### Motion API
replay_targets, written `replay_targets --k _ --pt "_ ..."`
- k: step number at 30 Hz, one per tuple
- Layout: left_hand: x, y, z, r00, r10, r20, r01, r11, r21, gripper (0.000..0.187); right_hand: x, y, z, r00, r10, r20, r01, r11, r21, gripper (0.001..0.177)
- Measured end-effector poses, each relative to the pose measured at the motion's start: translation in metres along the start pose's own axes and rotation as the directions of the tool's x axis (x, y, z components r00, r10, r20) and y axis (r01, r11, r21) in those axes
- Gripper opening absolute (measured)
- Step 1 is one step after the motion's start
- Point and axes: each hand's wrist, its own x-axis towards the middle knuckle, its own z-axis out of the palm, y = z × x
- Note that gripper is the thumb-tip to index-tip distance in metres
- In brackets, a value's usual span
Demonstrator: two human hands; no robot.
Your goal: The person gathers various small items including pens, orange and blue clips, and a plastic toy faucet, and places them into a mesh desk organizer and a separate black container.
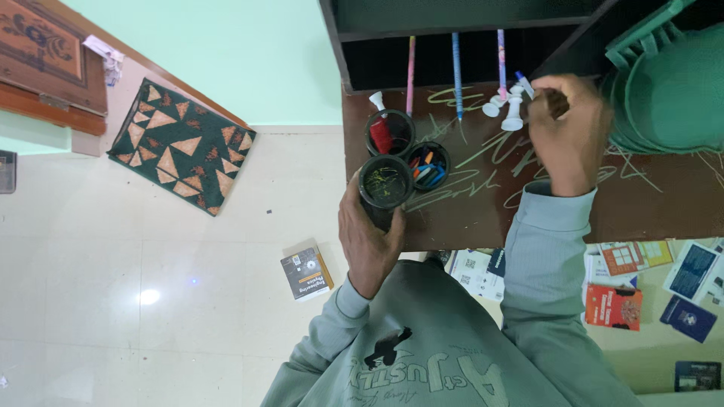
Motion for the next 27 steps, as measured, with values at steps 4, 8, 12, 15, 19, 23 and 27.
replay_targets --k 4,8,12,15,19,23,27 --pt "0.001 -0.005 0.003 1.0 0.02 0.022 -0.02 1.0 -0.008 0.084 0.002 -0.002 0.001 0.991 0.11 0.079 -0.101 0.989 -0.106 0.024" --pt "0.0 -0.004 0.003 1.0 0.019 0.022 -0.018 1.0 -0.009 0.082 0.004 -0.027 0.013 0.925 0.341 0.166 -0.314 0.934 -0.168 0.041" --pt "-0.003 -0.005 0.003 0.998 -0.034 0.053 0.033 0.999 0.009 0.082 0.01 -0.045 0.03 0.92 0.368 0.136 -0.296 0.879 -0.375 0.06" --pt "-0.001 -0.009 0.005 0.997 -0.026 0.068 0.025 1.0 0.011 0.085 0.009 -0.047 0.036 0.907 0.387 0.166 -0.307 0.878 -0.367 0.057" --pt "-0.002 -0.006 0.001 0.999 0.026 0.03 -0.027 1.0 0.002 0.085 0.001 -0.043 0.039 0.985 0.145 0.096 -0.093 0.905 -0.416 0.044" --pt "0.0 -0.004 -0.002 0.999 0.021 0.04 -0.02 1.0 -0.024 0.084 -0.002 -0.037 0.038 0.976 0.181 0.123 -0.136 0.942 -0.307 0.031" --pt "0.001 -0.004 -0.002 0.998 0.003 0.058 -0.003 1.0 -0.014 0.086 -0.001 -0.036 0.038 0.957 0.253 0.139 -0.21 0.941 -0.264 0.026"
